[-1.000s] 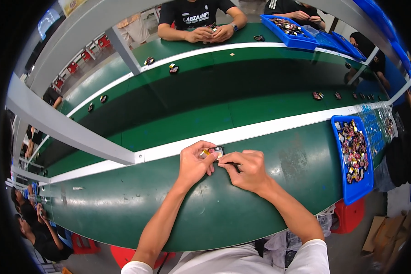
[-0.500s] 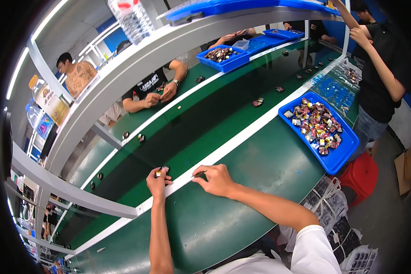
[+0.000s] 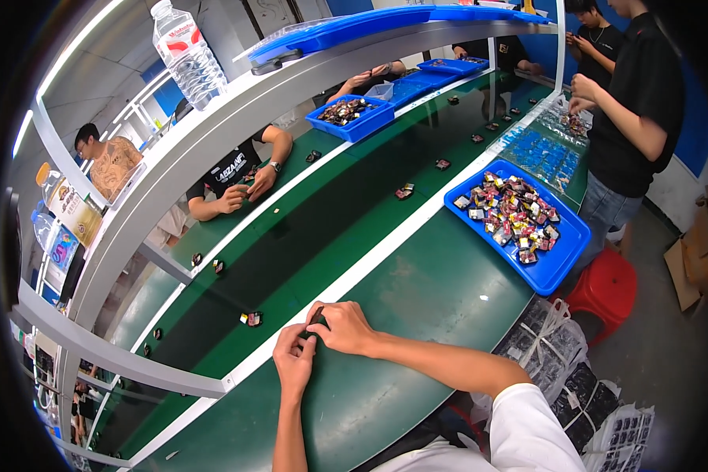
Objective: Use a small tool to assemble or manipulate components on a circuit board at a production line.
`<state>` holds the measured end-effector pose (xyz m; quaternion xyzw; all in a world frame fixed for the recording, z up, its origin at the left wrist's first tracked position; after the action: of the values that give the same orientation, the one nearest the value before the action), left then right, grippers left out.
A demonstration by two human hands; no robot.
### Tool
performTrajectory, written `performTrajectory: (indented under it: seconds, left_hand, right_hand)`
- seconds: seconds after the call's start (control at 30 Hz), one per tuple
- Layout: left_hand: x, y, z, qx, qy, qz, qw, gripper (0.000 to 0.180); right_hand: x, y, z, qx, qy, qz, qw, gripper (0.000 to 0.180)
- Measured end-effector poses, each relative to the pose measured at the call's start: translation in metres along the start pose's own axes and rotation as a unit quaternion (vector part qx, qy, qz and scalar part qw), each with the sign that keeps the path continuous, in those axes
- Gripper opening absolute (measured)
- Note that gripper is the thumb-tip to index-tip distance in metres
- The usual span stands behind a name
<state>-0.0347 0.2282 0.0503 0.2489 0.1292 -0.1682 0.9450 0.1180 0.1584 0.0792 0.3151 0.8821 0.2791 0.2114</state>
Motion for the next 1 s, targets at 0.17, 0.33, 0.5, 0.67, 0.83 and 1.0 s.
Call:
performTrajectory:
  seconds: [0.17, 0.33, 0.5, 0.67, 0.83, 1.0]
  left_hand:
    - [0.001, -0.002, 0.000, -0.004, -0.024, 0.024, 0.999, 0.009]
    - [-0.003, -0.003, -0.003, -0.042, -0.025, 0.032, 0.998, 0.009]
    - [-0.003, -0.003, -0.002, -0.088, -0.055, 0.030, 0.994, 0.011]
    - [-0.002, -0.002, -0.007, -0.110, -0.080, 0.032, 0.990, 0.012]
    - [-0.001, -0.001, -0.009, -0.109, -0.075, 0.028, 0.991, 0.012]
    - [-0.001, 0.000, -0.008, -0.104, -0.074, 0.030, 0.991, 0.012]
  right_hand:
    - [0.004, -0.004, 0.014, 0.075, 0.001, -0.041, 0.996, 0.011]
    - [0.009, -0.006, 0.013, 0.097, 0.062, -0.049, 0.992, 0.013]
    - [0.010, -0.007, 0.016, 0.117, 0.070, -0.055, 0.989, 0.014]
    - [0.012, -0.006, 0.019, 0.140, 0.076, -0.067, 0.985, 0.014]
    - [0.014, -0.006, 0.022, 0.135, 0.097, -0.055, 0.985, 0.015]
    - [0.013, -0.006, 0.020, 0.124, 0.100, -0.048, 0.986, 0.015]
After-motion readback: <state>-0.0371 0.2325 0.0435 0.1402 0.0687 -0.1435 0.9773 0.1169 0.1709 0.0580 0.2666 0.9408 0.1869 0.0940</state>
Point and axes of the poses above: each hand's wrist, its own y-axis towards the middle knuckle, its own x-axis out of the palm, z = x × y, the point moved 6 cm from there along y, towards the middle knuckle, and after that the axes turned 9 degrees about z, right-handed, at the moved point
